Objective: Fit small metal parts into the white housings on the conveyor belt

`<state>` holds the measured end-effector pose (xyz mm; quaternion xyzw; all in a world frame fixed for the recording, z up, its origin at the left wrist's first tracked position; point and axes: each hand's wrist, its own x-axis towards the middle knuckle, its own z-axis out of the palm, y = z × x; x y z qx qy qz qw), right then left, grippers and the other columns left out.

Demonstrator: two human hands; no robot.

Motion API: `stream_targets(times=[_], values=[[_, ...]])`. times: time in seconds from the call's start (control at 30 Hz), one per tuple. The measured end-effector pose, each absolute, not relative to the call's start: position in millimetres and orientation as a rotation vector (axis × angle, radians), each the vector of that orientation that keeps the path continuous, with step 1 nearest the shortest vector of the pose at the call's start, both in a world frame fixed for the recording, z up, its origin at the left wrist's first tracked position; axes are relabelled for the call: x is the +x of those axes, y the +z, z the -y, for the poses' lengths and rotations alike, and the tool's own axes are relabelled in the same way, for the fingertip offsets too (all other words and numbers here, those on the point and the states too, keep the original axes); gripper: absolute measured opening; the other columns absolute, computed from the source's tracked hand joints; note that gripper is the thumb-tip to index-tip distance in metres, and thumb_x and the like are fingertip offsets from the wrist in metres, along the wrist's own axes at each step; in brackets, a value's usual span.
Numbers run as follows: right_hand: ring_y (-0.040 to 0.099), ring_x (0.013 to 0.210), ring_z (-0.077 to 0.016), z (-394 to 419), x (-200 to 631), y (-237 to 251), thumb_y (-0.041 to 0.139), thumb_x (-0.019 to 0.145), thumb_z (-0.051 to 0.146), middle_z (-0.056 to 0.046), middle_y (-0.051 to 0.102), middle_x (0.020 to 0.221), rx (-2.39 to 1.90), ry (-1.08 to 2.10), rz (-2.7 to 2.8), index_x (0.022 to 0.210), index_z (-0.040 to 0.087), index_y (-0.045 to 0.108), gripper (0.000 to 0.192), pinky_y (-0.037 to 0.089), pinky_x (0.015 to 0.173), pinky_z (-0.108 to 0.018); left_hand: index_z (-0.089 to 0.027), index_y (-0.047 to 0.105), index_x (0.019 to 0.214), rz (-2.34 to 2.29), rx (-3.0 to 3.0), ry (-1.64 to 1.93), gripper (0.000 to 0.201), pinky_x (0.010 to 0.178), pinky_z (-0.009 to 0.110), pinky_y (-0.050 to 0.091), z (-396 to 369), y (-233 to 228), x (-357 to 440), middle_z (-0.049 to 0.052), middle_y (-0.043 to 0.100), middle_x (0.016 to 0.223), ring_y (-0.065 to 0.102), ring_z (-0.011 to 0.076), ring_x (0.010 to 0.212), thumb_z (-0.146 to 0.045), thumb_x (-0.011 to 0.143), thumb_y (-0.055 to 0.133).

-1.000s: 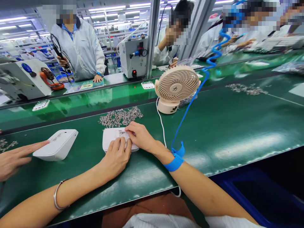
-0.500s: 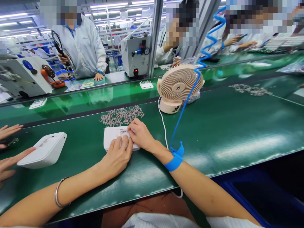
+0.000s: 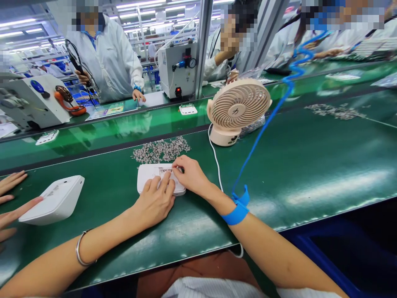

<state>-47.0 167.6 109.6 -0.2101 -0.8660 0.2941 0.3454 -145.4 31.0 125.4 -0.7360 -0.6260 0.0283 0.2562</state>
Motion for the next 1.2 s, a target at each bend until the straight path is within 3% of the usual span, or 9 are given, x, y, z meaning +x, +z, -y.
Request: stream_targets(times=[0.17, 0.53, 0.77, 1.07, 1.2], values=[[0.058, 0.079, -0.0168, -168.1, -39.4, 109.9, 0.047, 0.077, 0.006, -0.005, 0.059, 0.092, -0.499, 0.798, 2.295, 0.079, 0.016, 0.066, 0.021, 0.046, 0.070, -0.028, -0.010, 0.054, 0.114, 1.671, -1.977, 0.062, 0.036, 0.082, 0.035, 0.040, -31.1, 123.4, -144.9, 0.017, 0.050, 0.129, 0.053, 0.0251, 0.102, -0.027, 0.087, 0.038], [0.055, 0.085, -0.0201, -161.0, -35.7, 116.0, 0.044, 0.081, 0.005, -0.010, 0.055, 0.098, -0.443, 0.519, 2.549, 0.076, 0.014, 0.064, 0.023, 0.046, 0.075, -0.031, -0.008, 0.053, 0.117, 1.655, -1.924, 0.048, 0.039, 0.083, 0.036, 0.039, -28.5, 120.7, -142.4, 0.016, 0.052, 0.126, 0.052, 0.0257, 0.102, -0.027, 0.087, 0.037], [0.055, 0.071, -0.0163, -167.8, -49.5, 104.2, 0.055, 0.070, 0.009, -0.004, 0.058, 0.084, -0.676, 0.762, 2.240, 0.088, 0.015, 0.062, 0.020, 0.045, 0.067, -0.027, -0.007, 0.052, 0.120, 1.665, -1.903, 0.072, 0.041, 0.084, 0.036, 0.040, -27.0, 119.3, -140.1, 0.014, 0.055, 0.120, 0.052, 0.0263, 0.102, -0.024, 0.085, 0.040], [0.052, 0.063, -0.0146, -174.0, -55.1, 105.9, 0.056, 0.068, 0.023, -0.002, 0.060, 0.073, -0.706, 1.133, 2.074, 0.072, 0.015, 0.062, 0.011, 0.042, 0.058, -0.024, -0.008, 0.046, 0.128, 1.659, -1.911, 0.159, 0.043, 0.084, 0.038, 0.041, -22.8, 122.6, -134.3, 0.020, 0.054, 0.121, 0.054, 0.0279, 0.103, -0.021, 0.088, 0.036], [0.050, 0.060, -0.0147, -178.8, -57.8, 102.6, 0.053, 0.076, 0.043, -0.004, 0.057, 0.064, -0.811, 1.303, 1.824, 0.065, 0.013, 0.060, 0.032, 0.039, 0.054, -0.024, -0.015, 0.028, 0.140, 1.801, -1.954, 0.398, 0.055, 0.075, 0.036, 0.043, -21.8, 139.5, -130.1, 0.018, 0.064, 0.096, 0.059, 0.0255, 0.089, -0.013, 0.086, 0.037]])
